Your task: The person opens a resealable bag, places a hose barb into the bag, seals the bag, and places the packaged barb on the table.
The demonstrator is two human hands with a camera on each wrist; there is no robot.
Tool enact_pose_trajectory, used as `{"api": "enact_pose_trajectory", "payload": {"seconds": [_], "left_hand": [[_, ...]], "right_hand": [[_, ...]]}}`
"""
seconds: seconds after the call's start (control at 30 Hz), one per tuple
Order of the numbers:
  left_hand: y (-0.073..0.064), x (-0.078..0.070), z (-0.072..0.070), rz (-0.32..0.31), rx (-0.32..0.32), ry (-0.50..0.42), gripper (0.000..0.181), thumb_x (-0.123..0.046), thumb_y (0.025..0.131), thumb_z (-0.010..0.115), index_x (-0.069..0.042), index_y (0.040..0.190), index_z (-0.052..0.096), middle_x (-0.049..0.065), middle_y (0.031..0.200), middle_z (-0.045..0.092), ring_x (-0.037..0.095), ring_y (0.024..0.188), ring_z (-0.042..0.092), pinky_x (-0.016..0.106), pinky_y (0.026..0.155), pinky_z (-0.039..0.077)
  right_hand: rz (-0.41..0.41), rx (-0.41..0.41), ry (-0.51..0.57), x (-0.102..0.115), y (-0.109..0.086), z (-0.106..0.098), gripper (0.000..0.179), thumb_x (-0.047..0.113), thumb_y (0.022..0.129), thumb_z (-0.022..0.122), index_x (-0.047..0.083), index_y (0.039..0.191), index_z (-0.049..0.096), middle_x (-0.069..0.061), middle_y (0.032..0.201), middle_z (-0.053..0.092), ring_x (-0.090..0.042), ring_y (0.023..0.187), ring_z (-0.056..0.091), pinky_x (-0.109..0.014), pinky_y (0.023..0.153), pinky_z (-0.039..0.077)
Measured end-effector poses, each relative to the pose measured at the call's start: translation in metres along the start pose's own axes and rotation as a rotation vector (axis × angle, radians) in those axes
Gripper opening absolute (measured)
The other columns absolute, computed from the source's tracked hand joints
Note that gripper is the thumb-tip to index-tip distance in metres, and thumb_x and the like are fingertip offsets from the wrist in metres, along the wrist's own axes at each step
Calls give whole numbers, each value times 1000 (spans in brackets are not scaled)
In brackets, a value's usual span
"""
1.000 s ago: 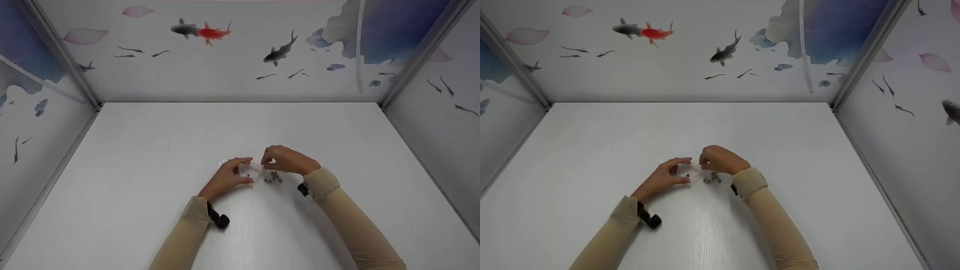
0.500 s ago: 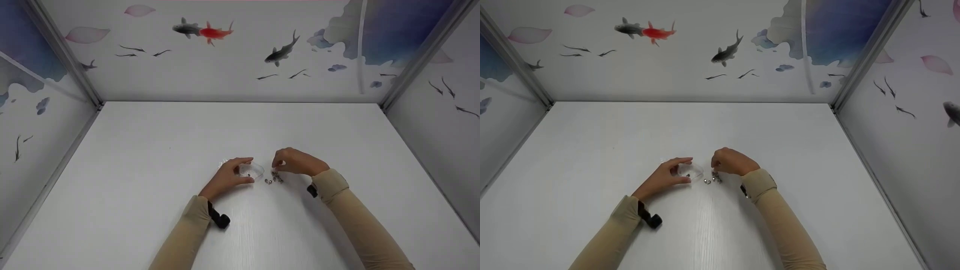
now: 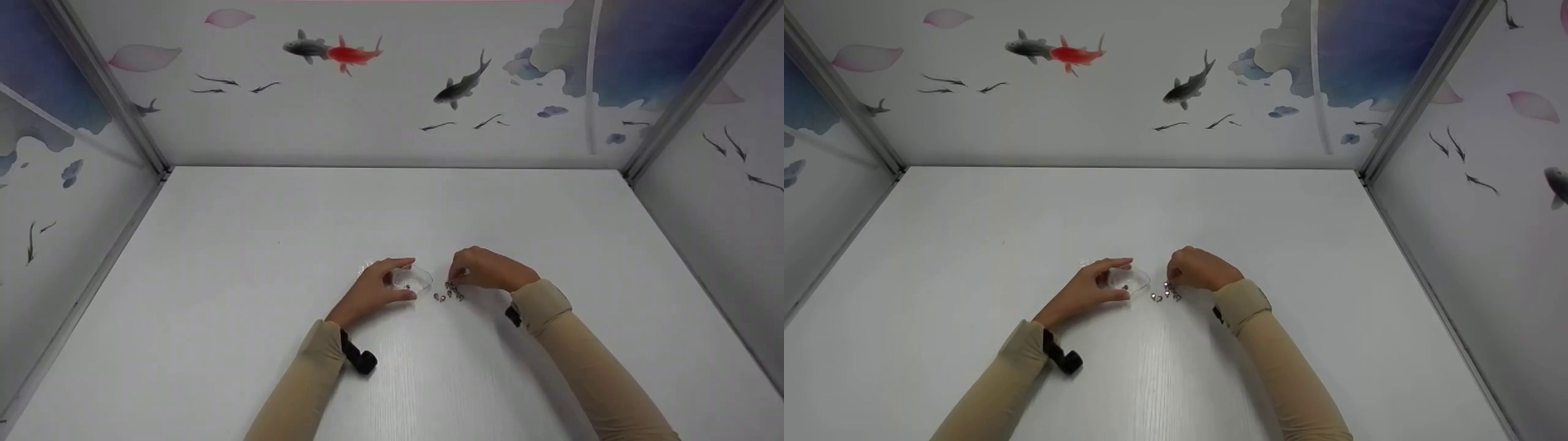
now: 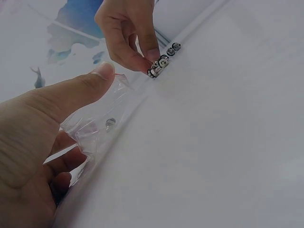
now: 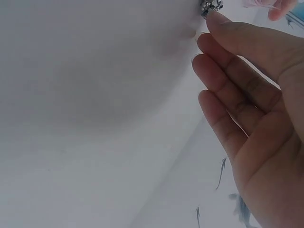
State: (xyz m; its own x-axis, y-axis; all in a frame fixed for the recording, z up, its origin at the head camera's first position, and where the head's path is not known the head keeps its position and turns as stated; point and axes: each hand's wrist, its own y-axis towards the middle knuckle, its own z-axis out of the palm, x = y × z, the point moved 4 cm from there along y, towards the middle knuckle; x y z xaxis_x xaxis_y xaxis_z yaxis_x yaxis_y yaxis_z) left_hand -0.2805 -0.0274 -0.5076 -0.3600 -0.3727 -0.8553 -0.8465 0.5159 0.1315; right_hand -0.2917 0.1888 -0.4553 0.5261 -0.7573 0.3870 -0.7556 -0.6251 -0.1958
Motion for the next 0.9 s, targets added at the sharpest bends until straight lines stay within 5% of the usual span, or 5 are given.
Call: {"api": "enact_pose_trajectory", "payload": {"seconds": [0.6,0.9], "left_hand": [[-2,2,1,-40,8,5,69,-42,78,78,-24,140,52,-7,134,57,15,99,48,32,89,41],[0,1,1,-18,1,32,68,-39,78,78,-21,139,53,-1,133,59,15,97,49,31,86,41]], "right_hand": [[-83,-20,-33,4,1,3,11,8,84,73,9,94,78,0,90,69,-14,87,63,-32,82,52],[-48,-15,-40,3,3,4,10,9,84,72,9,94,77,0,90,69,-14,86,63,-32,82,53]]}}
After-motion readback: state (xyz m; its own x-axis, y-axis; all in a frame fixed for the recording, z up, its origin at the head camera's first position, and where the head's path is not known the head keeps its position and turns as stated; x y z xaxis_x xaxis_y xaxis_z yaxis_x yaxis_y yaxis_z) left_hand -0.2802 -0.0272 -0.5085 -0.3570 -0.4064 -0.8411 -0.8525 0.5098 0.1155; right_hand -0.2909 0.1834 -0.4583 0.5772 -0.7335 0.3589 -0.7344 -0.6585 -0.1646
